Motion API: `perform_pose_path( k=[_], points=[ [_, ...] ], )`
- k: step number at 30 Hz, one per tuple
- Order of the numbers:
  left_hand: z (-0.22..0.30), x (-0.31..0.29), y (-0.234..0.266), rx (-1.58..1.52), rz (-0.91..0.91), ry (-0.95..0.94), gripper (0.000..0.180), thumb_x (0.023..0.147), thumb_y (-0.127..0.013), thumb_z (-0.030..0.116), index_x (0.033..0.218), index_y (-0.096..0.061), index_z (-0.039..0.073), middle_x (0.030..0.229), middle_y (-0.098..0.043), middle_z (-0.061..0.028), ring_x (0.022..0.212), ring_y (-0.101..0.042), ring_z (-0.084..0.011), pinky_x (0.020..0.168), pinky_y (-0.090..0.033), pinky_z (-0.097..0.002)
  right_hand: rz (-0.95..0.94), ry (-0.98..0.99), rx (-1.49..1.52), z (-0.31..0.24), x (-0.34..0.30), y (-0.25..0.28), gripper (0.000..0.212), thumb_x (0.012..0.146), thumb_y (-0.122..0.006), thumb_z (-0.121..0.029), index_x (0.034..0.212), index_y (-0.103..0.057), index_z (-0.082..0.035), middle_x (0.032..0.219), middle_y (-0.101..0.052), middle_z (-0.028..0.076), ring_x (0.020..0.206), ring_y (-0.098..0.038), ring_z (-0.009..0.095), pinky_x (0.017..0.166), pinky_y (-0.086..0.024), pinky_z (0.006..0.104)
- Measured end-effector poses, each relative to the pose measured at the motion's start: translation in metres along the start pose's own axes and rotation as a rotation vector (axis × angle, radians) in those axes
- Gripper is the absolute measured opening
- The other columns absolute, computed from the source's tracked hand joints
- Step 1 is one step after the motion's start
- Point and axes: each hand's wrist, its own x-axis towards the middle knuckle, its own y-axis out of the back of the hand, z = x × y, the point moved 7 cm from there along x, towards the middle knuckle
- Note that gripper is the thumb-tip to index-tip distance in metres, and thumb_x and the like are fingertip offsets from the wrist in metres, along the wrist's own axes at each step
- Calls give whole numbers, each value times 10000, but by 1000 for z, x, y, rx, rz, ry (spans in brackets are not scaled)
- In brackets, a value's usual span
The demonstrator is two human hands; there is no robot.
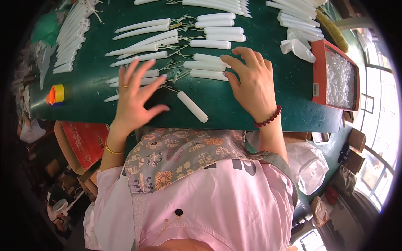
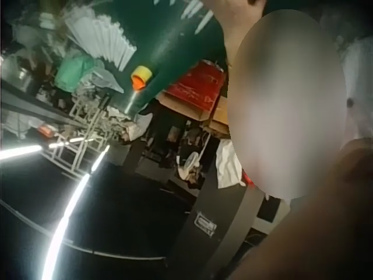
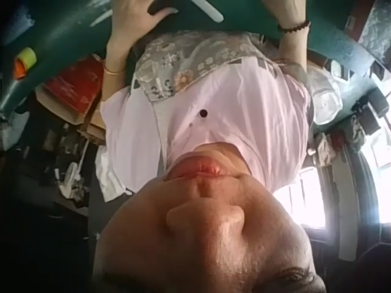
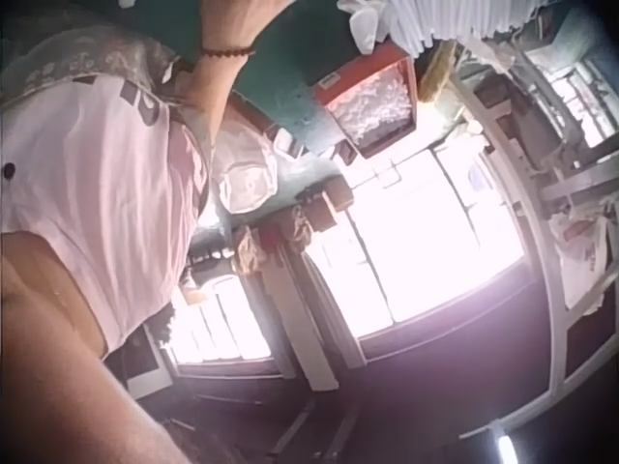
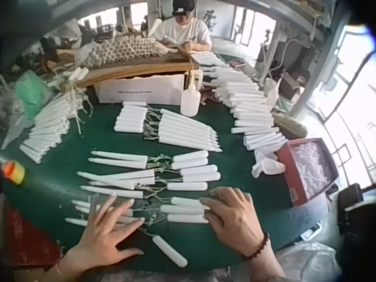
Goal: Assembling plastic tube components on a factory production line using adhesive.
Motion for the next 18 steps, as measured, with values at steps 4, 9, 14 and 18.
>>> perform_pose_path(
  k=[4, 9, 14, 18],
  points=[
    [25, 12, -29, -58, -59, -37, 670, 611, -951, 360, 1220, -729, 190, 1593, -462, -75, 1539, -333, -371, 1177, -197, -741, 3, -61, 67, 14, -16, 5, 288, 842, -799, -78, 1126, -774, -123, 1118, -680, 37, 1010, -636, 252, 922, -464, 392],
    [43, 32, -43, -70, -19, -154, 493, 646, -932, 399, 1037, -740, 167, 1558, -509, -77, 1517, -370, -384, 1212, -155, -704, 64, -9, 124, 6, -15, -2, 283, 840, -803, -80, 1118, -775, -127, 1075, -662, 34, 1000, -635, 245, 896, -465, 381],
    [44, 58, -44, -115, 84, -91, 305, 782, -873, 263, 1030, -746, 138, 1370, -594, -63, 1372, -516, -329, 1198, -244, -648, 59, -22, 157, 12, -4, -14, 203, 865, -790, -99, 1067, -770, -101, 1058, -661, 52, 999, -640, 264, 883, -462, 388],
    [42, 83, -51, -91, 94, -112, 174, 807, -821, 100, 965, -755, 131, 1119, -619, -29, 1126, -609, -271, 1140, -349, -557, 35, -47, 183, 20, -1, -17, 145, 863, -790, -97, 1005, -767, -86, 1050, -662, 58, 1005, -644, 272, 889, -463, 393]
  ],
)
